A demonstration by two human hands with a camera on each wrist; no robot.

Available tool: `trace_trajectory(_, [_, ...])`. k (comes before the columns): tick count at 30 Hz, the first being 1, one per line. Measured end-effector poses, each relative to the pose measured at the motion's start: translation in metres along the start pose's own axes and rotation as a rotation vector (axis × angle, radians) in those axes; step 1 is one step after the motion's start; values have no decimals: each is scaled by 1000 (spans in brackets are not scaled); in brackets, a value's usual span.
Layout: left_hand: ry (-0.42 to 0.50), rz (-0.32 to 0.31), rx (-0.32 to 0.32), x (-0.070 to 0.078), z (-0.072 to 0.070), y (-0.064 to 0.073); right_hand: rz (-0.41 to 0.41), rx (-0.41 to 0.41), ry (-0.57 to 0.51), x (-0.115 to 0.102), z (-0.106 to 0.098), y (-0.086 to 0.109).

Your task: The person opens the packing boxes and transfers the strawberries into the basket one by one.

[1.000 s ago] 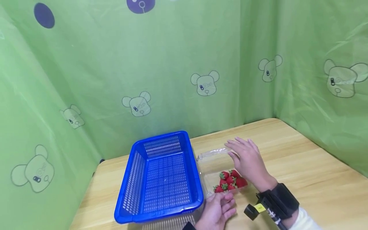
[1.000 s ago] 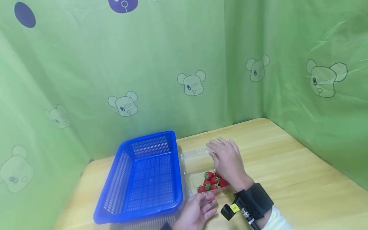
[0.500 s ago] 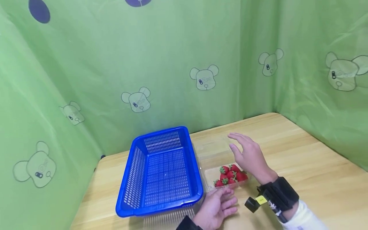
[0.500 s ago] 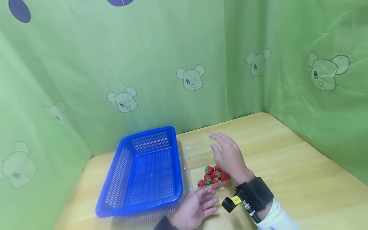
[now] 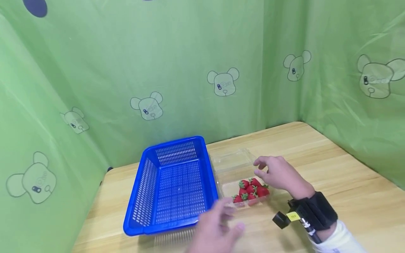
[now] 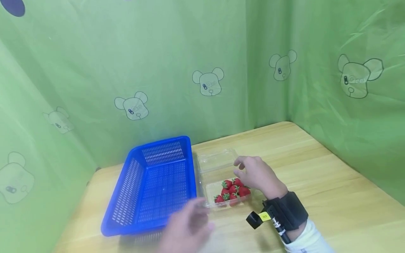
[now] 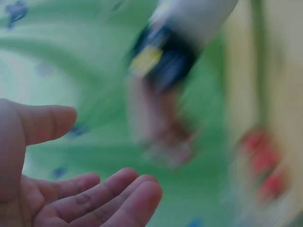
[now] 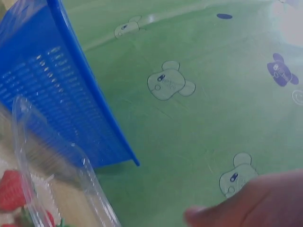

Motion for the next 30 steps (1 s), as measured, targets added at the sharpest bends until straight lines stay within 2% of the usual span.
trace_trajectory(1, [-39, -8, 56, 3, -23, 3, 15, -28, 2, 2, 4, 0])
trace_trajectory(4, [-196, -41, 306, 2, -101, 14, 58, -106, -1, 11, 16, -2])
trace_trajectory(6, [-294, -120, 449, -10, -150, 25, 78, -138, 1, 16, 24, -2])
trace_trajectory(7, [-350, -186, 498, -20, -171, 30, 91, -148, 3, 19, 27, -2])
trace_trajectory(8, [-396, -241, 528, -31, -189, 35, 95, -156, 14, 21, 30, -2])
trace_trajectory(9, [-430, -308, 531, -44, -204, 38, 96, -161, 28, 22, 32, -2])
trace_trajectory(11, [-464, -428, 486, -74, -224, 40, 104, -168, 54, 24, 36, -1])
trace_trajectory(13, [-445, -496, 424, -102, -233, 39, 113, -176, 75, 25, 38, 1])
trace_trajectory(15, [-360, -528, 366, -125, -234, 35, 122, -180, 90, 26, 39, 2])
trace_trajectory(18, [-186, -510, 327, -149, -230, 31, 135, -191, 85, 27, 44, 4])
trace_trajectory(22, [36, -436, 312, -167, -226, 25, 171, -202, 66, 27, 50, 6])
trace_trajectory(25, [81, -403, 290, -174, -228, 23, 204, -201, 59, 26, 56, 10])
trace_trajectory(30, [55, -372, 249, -177, -232, 22, 223, -164, 81, 21, 62, 15])
Point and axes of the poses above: each hand's wrist, its own y-axis away from the middle knuckle, its own z-axis out of the palm, x = y × z, the point moved 10 cm from there along -y, towards the middle knuckle, and after that the axes turned 3 degrees about -y, right-handed, at the moved point
